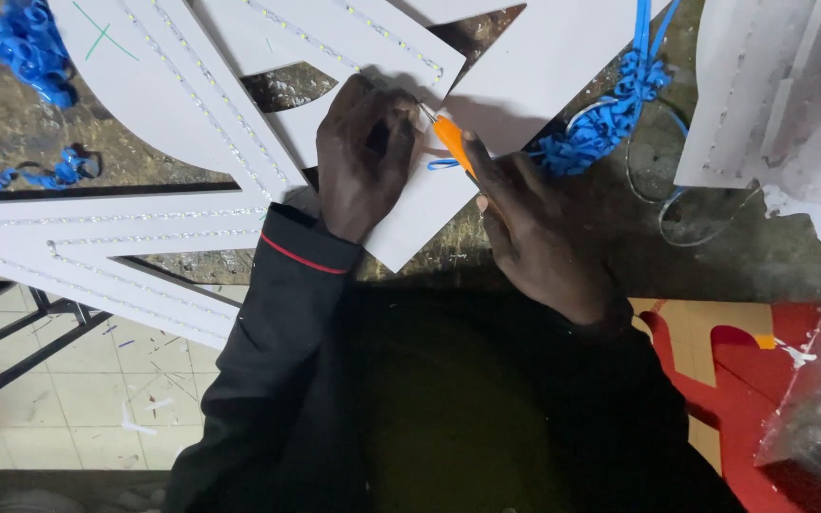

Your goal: Applying adhesive LED strips to foam letter cutouts for sign fabrication, including peeling backing and cutting strips to size.

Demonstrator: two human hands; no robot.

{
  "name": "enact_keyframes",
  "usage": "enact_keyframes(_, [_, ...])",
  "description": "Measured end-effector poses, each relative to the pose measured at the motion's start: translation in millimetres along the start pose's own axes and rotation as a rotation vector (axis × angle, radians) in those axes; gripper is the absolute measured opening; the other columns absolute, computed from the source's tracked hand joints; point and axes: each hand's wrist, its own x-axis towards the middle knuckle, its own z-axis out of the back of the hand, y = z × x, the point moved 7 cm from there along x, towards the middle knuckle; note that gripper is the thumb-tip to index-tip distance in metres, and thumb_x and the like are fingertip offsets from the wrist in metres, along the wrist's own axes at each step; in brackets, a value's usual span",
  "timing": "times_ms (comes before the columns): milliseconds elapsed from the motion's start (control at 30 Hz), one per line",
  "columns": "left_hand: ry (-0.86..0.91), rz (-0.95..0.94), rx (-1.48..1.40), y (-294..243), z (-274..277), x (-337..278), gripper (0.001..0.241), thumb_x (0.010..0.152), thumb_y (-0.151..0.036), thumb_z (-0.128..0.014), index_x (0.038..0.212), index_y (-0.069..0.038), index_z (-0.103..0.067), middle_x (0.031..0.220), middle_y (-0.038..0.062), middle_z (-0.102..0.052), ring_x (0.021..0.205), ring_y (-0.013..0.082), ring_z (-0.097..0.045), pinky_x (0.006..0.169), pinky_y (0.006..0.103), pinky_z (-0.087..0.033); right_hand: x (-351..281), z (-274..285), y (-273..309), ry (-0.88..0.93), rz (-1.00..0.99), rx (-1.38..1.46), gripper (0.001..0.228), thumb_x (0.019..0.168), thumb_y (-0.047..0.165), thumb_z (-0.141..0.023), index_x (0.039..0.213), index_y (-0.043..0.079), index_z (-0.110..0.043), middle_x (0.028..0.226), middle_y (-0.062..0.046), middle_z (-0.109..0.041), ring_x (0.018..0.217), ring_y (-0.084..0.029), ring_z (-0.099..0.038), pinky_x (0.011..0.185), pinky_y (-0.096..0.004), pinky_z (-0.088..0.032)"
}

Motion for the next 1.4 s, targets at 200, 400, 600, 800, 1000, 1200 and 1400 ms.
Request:
enact_keyframes(200, [-0.003,0.003,0.033,6.8,-1.4,-2.3,0.014,0.112,-0.006,-0.059,0.113,-0.005,-0.073,0.102,0.01,-0.059,0.069,0.0195,-0.054,0.063,0.0369,-0.042,0.5,-2.3,1.8,-0.01,0.008,-0.025,0.085,0.116,-0.009,-0.062,0.187,0.018,-0.022,0.137,-0.02,-0.058,0.094,-0.034,-0.059,0.082,-0.05,-0.052])
enact_keyframes(400, [-0.026,-0.034,0.041,0.7,0.1,-0.2,0.013,0.111,-0.004,-0.059,0.11,-0.007,-0.072,0.104,0.011,-0.059,0.079,0.0251,-0.059,0.072,0.04,-0.046,-4.4,-11.0,-8.3,-0.007,-0.005,0.051,0.082,0.119,-0.005,-0.062,0.186,0.018,-0.02,0.147,-0.025,-0.055,0.113,-0.038,-0.064,0.086,-0.047,-0.059])
enact_keyframes(600, [-0.019,-0.043,0.01,11.4,-2.6,-3.9,0.014,0.117,-0.014,-0.058,0.116,-0.007,-0.07,0.107,0.011,-0.06,0.078,0.0255,-0.06,0.07,0.0419,-0.047,-9.3,-9.9,-4.9,-0.041,0.003,-0.004,0.081,0.12,-0.002,-0.063,0.186,0.017,-0.02,0.149,-0.024,-0.058,0.111,-0.039,-0.066,0.086,-0.049,-0.058])
enact_keyframes(800, [-0.005,-0.018,-0.002,10.0,-1.8,-4.2,0.014,0.116,-0.011,-0.058,0.115,-0.007,-0.072,0.107,0.011,-0.059,0.079,0.0262,-0.06,0.071,0.0418,-0.047,-10.7,-16.5,-9.8,-0.022,-0.024,0.125,0.078,0.122,-0.002,-0.056,0.186,0.02,-0.018,0.152,-0.027,-0.054,0.097,-0.038,-0.062,0.081,-0.049,-0.053])
enact_keyframes(1000, [-0.005,-0.006,0.045,10.2,-1.7,-5.0,0.017,0.113,-0.006,-0.056,0.116,-0.008,-0.073,0.108,0.012,-0.061,0.087,0.0301,-0.065,0.076,0.043,-0.051,-7.5,-6.4,0.5,-0.085,0.041,-0.067,0.069,0.124,0.011,-0.06,0.184,0.011,-0.027,0.151,-0.026,-0.06,0.121,-0.038,-0.062,0.094,-0.048,-0.055])
enact_keyframes(1200, [-0.065,-0.041,0.089,8.5,1.4,0.0,0.009,0.107,-0.007,-0.067,0.107,-0.008,-0.076,0.093,0.015,-0.063,0.089,0.0494,-0.072,0.076,0.0512,-0.059,-5.2,-14.3,-11.2,-0.174,0.122,-0.342,0.065,0.113,0.025,-0.064,0.176,0.014,-0.053,0.116,-0.007,-0.072,0.091,-0.034,-0.076,0.073,-0.045,-0.053])
enact_keyframes(1400, [-0.07,-0.097,0.156,12.9,-3.3,-6.0,0.005,0.108,-0.01,-0.066,0.108,-0.009,-0.071,0.093,0.013,-0.059,0.091,0.0531,-0.069,0.078,0.0551,-0.058,5.2,15.2,19.9,-0.153,0.157,-0.437,0.062,0.11,0.023,-0.067,0.17,0.01,-0.058,0.114,-0.009,-0.075,0.093,-0.038,-0.078,0.074,-0.048,-0.055])
